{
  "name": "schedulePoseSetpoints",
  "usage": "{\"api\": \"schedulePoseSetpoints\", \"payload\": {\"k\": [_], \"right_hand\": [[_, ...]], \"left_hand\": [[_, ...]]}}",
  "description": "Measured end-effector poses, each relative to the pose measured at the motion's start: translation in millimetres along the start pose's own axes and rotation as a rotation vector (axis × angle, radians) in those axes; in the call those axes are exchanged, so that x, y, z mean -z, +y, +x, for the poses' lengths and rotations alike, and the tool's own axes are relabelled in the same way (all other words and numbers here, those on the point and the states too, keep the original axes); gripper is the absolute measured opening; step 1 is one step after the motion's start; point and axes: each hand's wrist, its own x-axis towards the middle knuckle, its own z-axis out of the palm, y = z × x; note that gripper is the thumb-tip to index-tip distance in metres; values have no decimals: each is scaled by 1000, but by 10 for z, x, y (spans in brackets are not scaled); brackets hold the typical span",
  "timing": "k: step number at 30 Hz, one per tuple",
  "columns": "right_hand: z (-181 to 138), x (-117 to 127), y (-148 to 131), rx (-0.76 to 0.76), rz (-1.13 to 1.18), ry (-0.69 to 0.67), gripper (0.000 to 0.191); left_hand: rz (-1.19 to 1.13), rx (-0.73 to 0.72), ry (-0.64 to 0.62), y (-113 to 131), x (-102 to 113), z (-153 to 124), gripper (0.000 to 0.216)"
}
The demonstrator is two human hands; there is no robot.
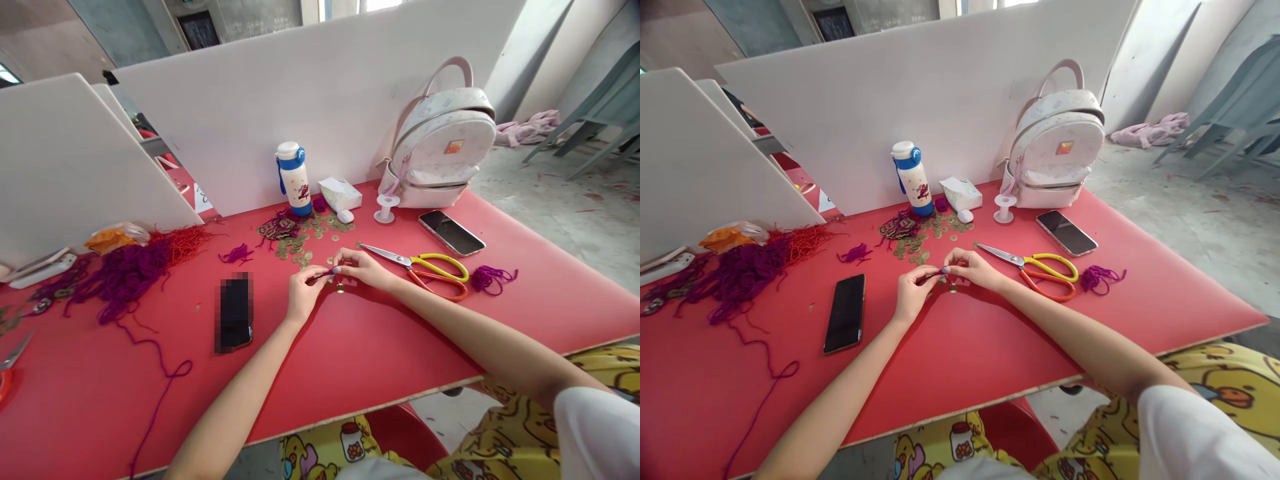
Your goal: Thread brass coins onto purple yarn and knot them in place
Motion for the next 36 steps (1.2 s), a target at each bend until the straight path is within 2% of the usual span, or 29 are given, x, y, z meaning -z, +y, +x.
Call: {"api": "schedulePoseSetpoints", "payload": {"k": [4, 9, 11, 16, 23, 31, 36], "right_hand": [[15, -21, 29, -29, 116, 52, 32], [25, -57, 49, -69, 348, 152, 31], [23, -77, 48, -48, 349, 137, 31], [7, -139, 52, -60, 147, -20, 35], [-14, -138, 84, -37, 2, -62, 25], [-38, -155, 53, 37, -359, -13, 9], [-40, -136, 8, 95, -551, 15, 19]], "left_hand": [[-21, 28, 24, 5, -7, -5, 13], [-81, 162, 132, 22, -19, -15, 17], [-94, 197, 167, 26, -21, -19, 20], [-131, 225, 202, 54, -27, -26, 21], [-195, 239, 169, 112, -55, -51, 21], [-233, 225, 130, 124, -60, -50, 16], [-174, 179, 105, 63, -41, -14, 13]]}}
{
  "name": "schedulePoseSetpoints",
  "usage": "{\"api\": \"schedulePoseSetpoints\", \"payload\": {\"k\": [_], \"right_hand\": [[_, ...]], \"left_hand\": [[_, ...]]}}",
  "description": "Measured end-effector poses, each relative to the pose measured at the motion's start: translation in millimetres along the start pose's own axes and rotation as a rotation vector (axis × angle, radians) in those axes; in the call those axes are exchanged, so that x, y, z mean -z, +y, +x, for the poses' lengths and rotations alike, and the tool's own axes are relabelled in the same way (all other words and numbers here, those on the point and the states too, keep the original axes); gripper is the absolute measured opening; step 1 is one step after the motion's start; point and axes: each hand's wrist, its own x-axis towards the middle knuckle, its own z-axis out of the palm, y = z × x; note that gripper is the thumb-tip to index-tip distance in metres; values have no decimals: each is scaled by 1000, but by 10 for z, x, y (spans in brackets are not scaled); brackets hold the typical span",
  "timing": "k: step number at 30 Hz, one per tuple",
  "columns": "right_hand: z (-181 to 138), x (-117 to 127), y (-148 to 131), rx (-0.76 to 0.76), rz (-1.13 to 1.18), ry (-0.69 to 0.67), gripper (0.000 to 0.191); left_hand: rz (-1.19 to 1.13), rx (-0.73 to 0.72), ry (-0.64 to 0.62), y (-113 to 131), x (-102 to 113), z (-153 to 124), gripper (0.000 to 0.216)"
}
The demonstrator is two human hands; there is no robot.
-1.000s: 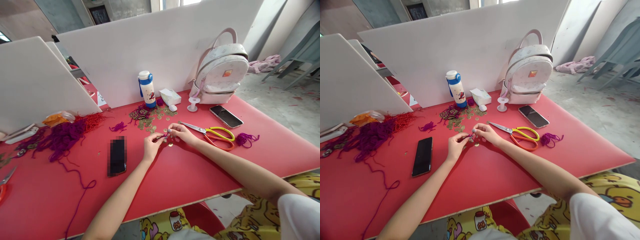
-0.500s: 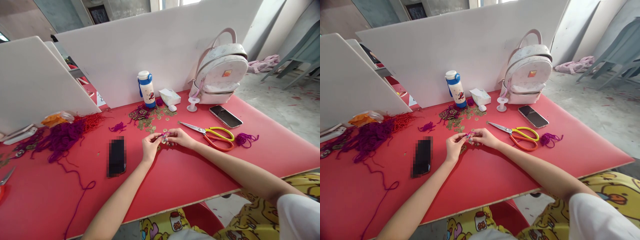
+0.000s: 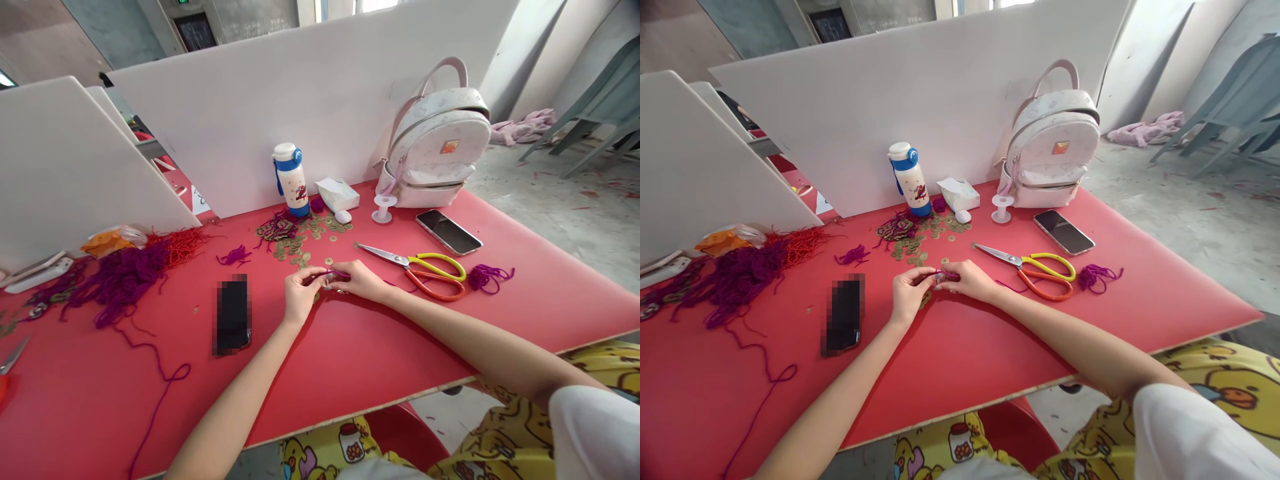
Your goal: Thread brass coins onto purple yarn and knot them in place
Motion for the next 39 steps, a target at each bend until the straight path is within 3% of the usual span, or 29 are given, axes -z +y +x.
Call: {"api": "schedulePoseSetpoints", "payload": {"k": [6, 11, 15, 21, 27, 36, 39], "right_hand": [[-30, 16, -49, 20, -4, -24, 35], [-55, 26, -51, 24, -35, -27, 38], [-59, 29, -52, -4, -35, -18, 38], [-36, 10, -7, 46, -58, 211, 38], [-40, -11, 6, 81, 169, 374, 46], [-1, -10, 15, -59, 407, 329, 50], [2, -38, 35, -114, 469, 225, 42]], "left_hand": [[114, -61, -85, 10, 28, 24, 15], [118, -62, -126, 14, 38, 25, 28], [133, -73, -151, 8, 37, 13, 25], [212, -90, -157, 9, 41, 13, 18], [243, -112, -205, -17, 59, 39, 16], [282, -203, -190, -74, 63, 3, 18], [256, -236, -119, -36, 62, -2, 12]]}}
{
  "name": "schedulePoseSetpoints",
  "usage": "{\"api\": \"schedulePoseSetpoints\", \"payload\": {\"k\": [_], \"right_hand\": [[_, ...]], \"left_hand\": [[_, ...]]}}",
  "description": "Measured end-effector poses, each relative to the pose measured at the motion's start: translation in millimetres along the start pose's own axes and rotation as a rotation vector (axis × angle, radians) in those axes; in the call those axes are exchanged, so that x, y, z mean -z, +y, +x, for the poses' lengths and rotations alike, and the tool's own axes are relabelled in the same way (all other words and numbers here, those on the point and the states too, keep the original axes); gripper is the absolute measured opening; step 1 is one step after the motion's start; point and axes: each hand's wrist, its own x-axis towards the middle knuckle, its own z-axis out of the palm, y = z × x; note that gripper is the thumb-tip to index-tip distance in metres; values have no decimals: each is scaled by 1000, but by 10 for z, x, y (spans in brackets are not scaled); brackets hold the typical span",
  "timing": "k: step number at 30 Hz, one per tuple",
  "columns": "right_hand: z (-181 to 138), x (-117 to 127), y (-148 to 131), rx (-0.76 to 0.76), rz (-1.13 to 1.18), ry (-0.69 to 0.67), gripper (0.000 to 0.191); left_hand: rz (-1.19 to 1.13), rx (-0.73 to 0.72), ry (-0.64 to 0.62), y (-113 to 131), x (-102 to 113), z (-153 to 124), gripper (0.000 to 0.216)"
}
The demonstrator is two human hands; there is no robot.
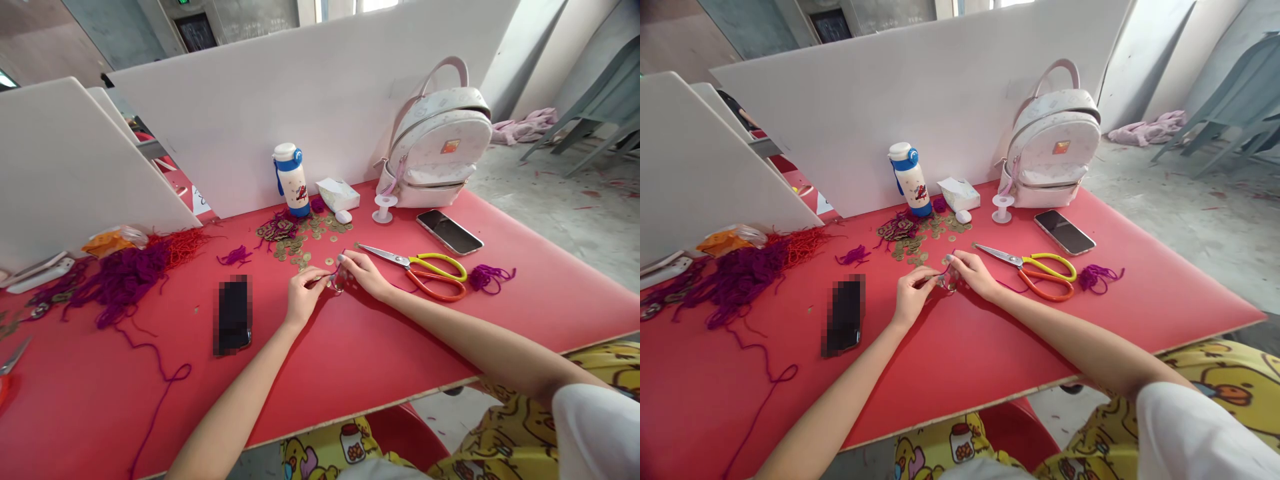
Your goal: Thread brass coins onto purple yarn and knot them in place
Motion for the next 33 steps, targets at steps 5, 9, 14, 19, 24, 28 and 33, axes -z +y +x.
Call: {"api": "schedulePoseSetpoints", "payload": {"k": [5, 9, 14, 19, 24, 28, 33], "right_hand": [[-22, -37, 9, 60, -202, -176, 19], [-35, -32, -29, 150, -280, -157, 15], [-25, 2, -39, 293, -350, -54, 16], [-2, 13, -9, 328, -329, -52, 15], [-22, 22, -31, 330, -389, -65, 14], [-55, 4, -50, 343, -510, -99, 11], [-72, -12, -53, 312, -593, -93, 7]], "left_hand": [[-57, 122, 158, 25, 8, 27, 15], [7, 148, 204, 2, 21, 33, 15], [330, 15, 119, -3, 50, 11, 7], [226, -114, -79, 35, 46, 8, 12], [-6, 36, 70, 52, 12, 14, 20], [-56, 146, 180, 41, -15, 6, 21], [-30, 52, 137, 23, -10, 16, 16]]}}
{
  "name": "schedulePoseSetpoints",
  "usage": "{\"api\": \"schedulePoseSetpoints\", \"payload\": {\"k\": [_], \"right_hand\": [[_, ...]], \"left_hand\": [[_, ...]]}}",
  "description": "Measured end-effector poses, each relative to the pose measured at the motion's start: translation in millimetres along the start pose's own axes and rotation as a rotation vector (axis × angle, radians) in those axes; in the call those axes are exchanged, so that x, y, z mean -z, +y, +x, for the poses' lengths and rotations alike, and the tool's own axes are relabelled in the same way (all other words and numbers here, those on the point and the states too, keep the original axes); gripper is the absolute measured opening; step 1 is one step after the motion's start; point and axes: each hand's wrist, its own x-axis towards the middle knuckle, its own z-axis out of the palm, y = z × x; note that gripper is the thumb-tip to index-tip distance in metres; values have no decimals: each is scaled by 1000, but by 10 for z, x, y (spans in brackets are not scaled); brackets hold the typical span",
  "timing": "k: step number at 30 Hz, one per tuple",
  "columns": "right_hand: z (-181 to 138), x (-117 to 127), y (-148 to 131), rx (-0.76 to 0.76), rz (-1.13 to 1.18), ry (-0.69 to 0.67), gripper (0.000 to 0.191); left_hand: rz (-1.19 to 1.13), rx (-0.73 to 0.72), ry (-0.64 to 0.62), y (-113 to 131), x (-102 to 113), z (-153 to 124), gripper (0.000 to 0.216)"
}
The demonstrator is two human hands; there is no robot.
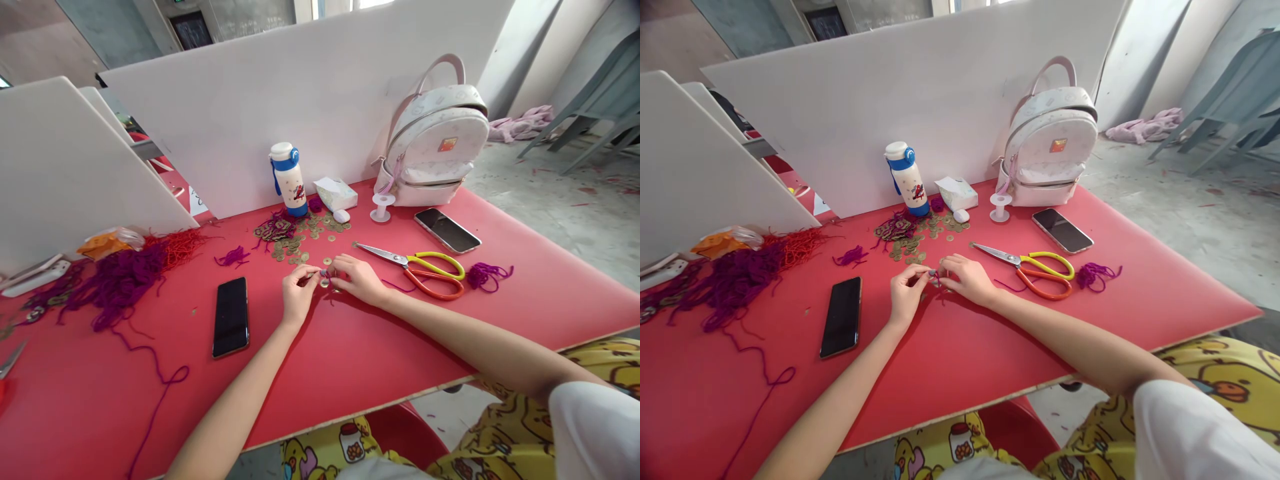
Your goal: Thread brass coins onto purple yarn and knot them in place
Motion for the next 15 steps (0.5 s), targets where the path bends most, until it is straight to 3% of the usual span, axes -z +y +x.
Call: {"api": "schedulePoseSetpoints", "payload": {"k": [4, 7, 15], "right_hand": [[2, 13, -1, -11, -29, 47, 20], [13, 16, 21, -36, 2, 82, 24], [-8, 6, -33, -41, 17, 42, 21]], "left_hand": [[92, -68, -106, 6, 8, -3, 11], [16, -30, -151, 13, 2, -6, 11], [-398, 261, 4, 110, -47, -37, 24]]}}
